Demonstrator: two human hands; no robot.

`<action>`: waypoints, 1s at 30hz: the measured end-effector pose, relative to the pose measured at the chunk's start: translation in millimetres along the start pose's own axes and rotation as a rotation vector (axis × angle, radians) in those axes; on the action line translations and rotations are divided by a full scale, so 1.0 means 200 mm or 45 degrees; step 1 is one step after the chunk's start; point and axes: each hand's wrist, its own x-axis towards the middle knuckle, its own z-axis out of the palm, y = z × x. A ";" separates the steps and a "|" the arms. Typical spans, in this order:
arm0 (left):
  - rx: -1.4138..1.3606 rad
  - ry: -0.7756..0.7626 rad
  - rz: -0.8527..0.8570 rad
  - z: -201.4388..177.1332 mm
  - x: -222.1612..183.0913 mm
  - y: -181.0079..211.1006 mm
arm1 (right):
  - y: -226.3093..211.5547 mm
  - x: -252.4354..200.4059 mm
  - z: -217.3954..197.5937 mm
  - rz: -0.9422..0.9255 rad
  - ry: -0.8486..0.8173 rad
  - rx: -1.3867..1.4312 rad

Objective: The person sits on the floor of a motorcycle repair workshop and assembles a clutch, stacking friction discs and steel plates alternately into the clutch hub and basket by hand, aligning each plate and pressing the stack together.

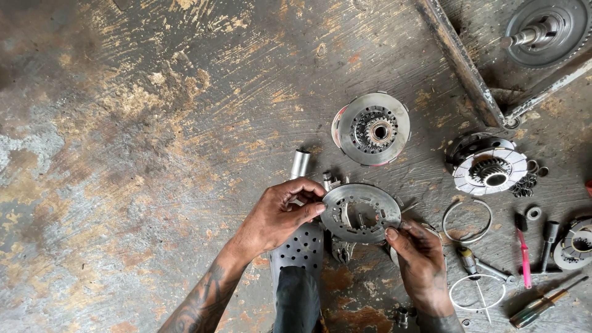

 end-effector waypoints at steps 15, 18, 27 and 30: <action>0.095 0.102 0.479 0.00 -0.03 0.01 | -0.18 -0.12 0.19 -1.215 0.001 -1.269; 0.078 0.096 0.482 0.00 -0.03 0.02 | -0.23 -0.14 0.24 -1.168 0.022 -1.269; -0.171 0.051 0.496 0.02 -0.01 -0.04 | -0.22 -0.16 0.26 -1.175 0.124 -1.137; -0.119 0.025 0.505 0.04 -0.02 0.02 | -0.12 -0.12 0.15 -1.162 0.035 -1.033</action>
